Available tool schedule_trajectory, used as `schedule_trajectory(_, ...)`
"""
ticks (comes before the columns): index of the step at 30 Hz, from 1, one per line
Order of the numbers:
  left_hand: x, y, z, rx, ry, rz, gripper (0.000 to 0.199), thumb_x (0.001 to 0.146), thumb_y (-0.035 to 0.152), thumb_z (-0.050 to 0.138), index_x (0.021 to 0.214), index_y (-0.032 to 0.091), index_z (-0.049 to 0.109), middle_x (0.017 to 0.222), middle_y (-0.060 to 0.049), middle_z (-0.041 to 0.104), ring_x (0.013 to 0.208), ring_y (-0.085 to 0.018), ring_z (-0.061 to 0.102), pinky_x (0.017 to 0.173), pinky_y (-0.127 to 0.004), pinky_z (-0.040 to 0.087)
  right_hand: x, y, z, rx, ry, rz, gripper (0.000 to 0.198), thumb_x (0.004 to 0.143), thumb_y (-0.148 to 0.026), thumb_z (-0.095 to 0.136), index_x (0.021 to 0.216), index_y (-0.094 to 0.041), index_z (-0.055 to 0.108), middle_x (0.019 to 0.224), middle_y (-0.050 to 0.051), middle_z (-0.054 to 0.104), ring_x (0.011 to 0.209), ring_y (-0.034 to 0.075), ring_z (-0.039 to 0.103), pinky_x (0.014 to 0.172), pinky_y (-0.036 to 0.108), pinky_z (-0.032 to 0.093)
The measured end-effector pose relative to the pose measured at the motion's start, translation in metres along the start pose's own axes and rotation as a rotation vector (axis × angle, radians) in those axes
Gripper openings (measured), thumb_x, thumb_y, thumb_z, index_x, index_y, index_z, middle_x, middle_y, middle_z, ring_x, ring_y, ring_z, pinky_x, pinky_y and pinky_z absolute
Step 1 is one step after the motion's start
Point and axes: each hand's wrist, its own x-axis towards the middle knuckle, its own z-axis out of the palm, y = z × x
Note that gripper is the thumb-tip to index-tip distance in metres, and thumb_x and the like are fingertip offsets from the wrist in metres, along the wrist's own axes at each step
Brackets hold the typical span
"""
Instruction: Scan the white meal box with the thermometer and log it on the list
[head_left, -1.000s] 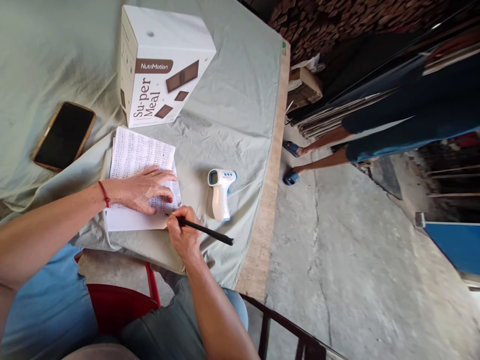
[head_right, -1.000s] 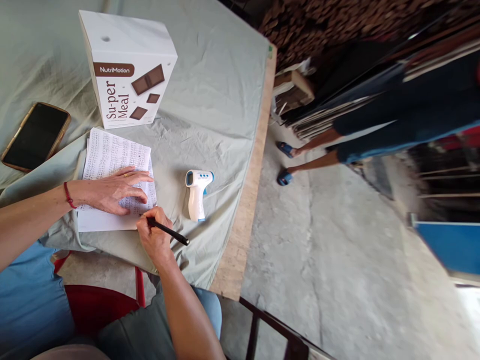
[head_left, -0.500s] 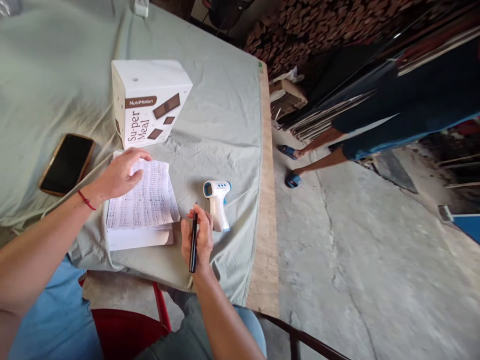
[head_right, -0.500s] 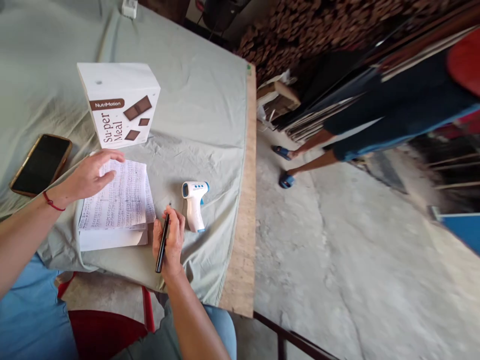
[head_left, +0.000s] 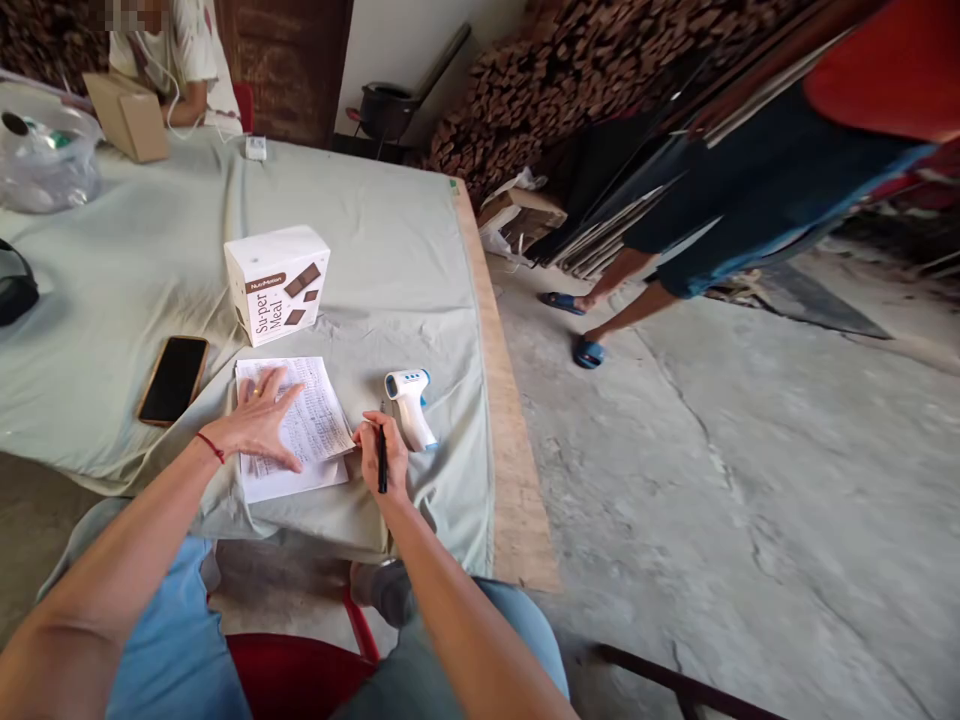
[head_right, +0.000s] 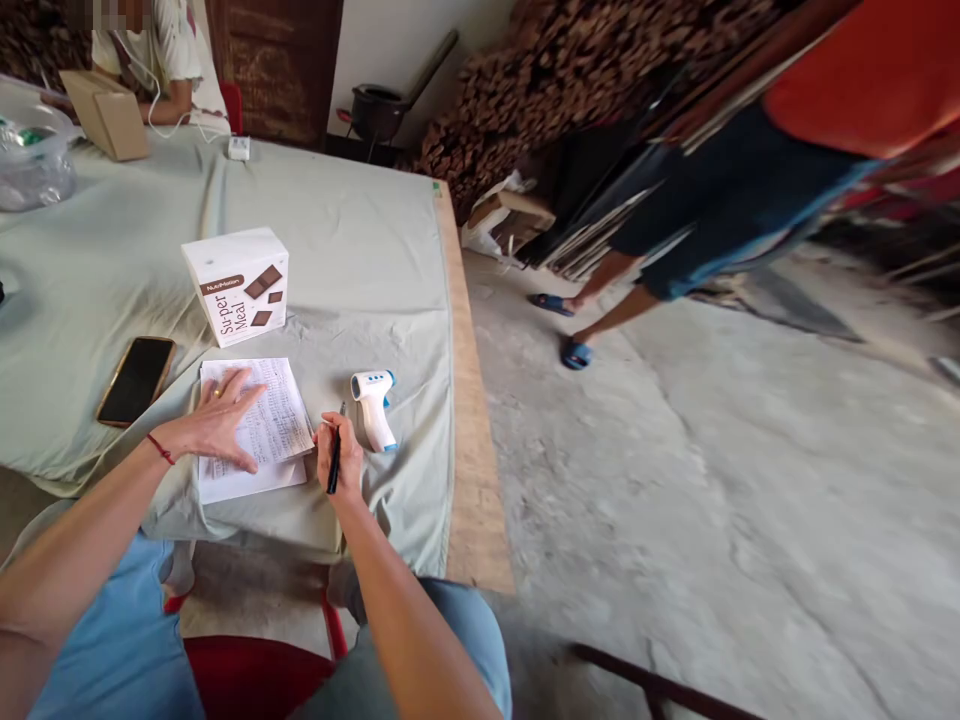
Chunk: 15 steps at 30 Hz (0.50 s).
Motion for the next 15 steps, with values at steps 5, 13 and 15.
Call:
schedule_trajectory(5, -0.037, 0.011, -0.005, 0.003, 0.029, -0.021, 0.088, 0.069, 0.048, 0.072, 0.145, 0.017, 0.042, 0.16, -0.021, 0.029, 0.15, -0.037, 0.022, 0.118, -0.054, 0.022, 0.004, 0.0, 0.006, -0.057, 0.011, -0.047, 0.037, 0.092, -0.052, 0.038, 0.101, -0.02, 0.053, 0.068, -0.001, 0.061, 0.062, 0.014, 0.058, 0.061, 0.027, 0.047)
schedule_trajectory(13, -0.065, -0.011, 0.026, -0.761, 0.572, -0.338, 0.023, 0.071, 0.037, 0.065, 0.082, 0.018, 0.07, 0.095, -0.009, 0.075, 0.104, -0.029, 0.066, 0.097, -0.039, 0.048, 0.012, -0.008, 0.014, -0.137, 0.016, -0.074, 0.031, 0.084, -0.048, 0.044, 0.098, -0.021, 0.051, 0.07, 0.002, 0.065, 0.068, 0.019, 0.064, 0.072, 0.032, 0.05)
schedule_trajectory(15, -0.067, -0.019, 0.029, -0.806, 0.673, -0.44, 0.027, 0.077, 0.038, 0.055, 0.082, 0.016, 0.069, 0.079, -0.006, 0.072, 0.091, -0.026, 0.068, 0.083, -0.035, 0.052, 0.013, -0.009, 0.016, -0.16, 0.031, -0.062, 0.029, 0.084, -0.046, 0.044, 0.097, -0.021, 0.052, 0.075, 0.004, 0.066, 0.069, 0.019, 0.064, 0.069, 0.031, 0.05)
